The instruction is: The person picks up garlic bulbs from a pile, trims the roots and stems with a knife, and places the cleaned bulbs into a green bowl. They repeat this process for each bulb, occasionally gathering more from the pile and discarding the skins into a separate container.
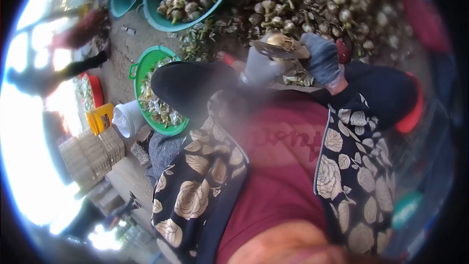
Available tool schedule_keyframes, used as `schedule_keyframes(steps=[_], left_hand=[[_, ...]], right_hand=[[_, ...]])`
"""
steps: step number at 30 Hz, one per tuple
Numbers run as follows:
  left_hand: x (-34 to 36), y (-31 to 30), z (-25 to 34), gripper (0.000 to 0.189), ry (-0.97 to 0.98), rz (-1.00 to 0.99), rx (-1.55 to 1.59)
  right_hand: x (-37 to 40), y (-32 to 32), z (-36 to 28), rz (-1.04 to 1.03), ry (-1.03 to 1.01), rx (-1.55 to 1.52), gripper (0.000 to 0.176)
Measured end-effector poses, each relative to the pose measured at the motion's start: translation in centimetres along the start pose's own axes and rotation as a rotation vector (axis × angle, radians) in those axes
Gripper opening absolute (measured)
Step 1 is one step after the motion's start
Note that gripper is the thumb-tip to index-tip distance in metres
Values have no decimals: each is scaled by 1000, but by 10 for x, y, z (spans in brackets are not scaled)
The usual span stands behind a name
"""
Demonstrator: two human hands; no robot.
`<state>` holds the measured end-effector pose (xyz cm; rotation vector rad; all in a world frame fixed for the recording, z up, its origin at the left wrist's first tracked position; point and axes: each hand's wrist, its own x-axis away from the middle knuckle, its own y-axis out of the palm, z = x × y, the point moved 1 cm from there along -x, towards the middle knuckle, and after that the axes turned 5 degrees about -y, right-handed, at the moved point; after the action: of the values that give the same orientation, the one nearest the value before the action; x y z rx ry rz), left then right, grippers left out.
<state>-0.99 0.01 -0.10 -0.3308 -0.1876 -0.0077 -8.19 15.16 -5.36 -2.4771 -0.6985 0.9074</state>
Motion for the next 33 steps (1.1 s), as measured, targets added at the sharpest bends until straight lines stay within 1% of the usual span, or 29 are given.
schedule_keyframes(steps=[1,2,3,4,5,6,7,8,9,11,12,13,14,15,18,20,21,23,24,25,27,30,31,33], left_hand=[[2,6,7,38,-85,-23,126],[3,18,11,42,-75,76,100],[-21,67,2,47,-34,50,380],[-17,61,5,47,18,148,185],[-15,60,7,48,-1,162,151],[-11,65,0,48,-9,218,81],[-10,62,4,46,-102,196,84],[-4,58,13,44,-113,127,269],[10,59,36,45,190,125,41],[26,59,54,50,139,60,-14],[22,54,38,53,113,98,78],[18,49,23,55,13,131,201],[8,43,9,55,79,203,183],[7,38,8,55,121,264,179],[6,30,7,58,-155,185,70],[5,22,14,56,-91,132,-208],[4,23,15,55,-52,74,-325],[-8,32,6,49,273,53,-616],[-13,38,3,43,385,1,-761],[-19,44,0,37,512,-29,-903],[-24,51,-11,27,676,-183,-993],[-32,73,-32,22,799,-422,-1118],[-33,87,-39,22,741,-469,-1123],[-36,98,-48,20,601,-585,-1176]], right_hand=[[3,-3,2,31,4,-54,16],[12,-2,9,70,18,-31,16],[22,-58,31,-91,1,137,14],[25,-49,35,-83,11,124,13],[26,-44,37,-83,36,134,12],[27,-44,33,-97,60,138,13],[26,-46,25,-112,83,143,14],[30,-51,33,-116,112,163,14],[31,-55,44,-120,170,177,13],[27,-64,76,-97,339,206,13],[26,-69,93,-77,428,203,13],[26,-72,107,-53,508,187,13],[27,-76,119,-23,560,138,14],[29,-78,121,-7,624,96,14],[39,-69,127,25,712,-85,15],[39,-62,127,40,709,-188,16],[35,-59,130,32,696,-227,17],[23,-53,117,-3,618,-183,18],[-2,-68,62,-29,569,18,24],[3,-62,67,-12,533,-15,23],[-15,-73,32,-356,451,180,23],[-2,-61,34,-519,212,312,25],[-2,-60,35,-579,166,372,28],[0,-56,44,-714,270,382,23]])
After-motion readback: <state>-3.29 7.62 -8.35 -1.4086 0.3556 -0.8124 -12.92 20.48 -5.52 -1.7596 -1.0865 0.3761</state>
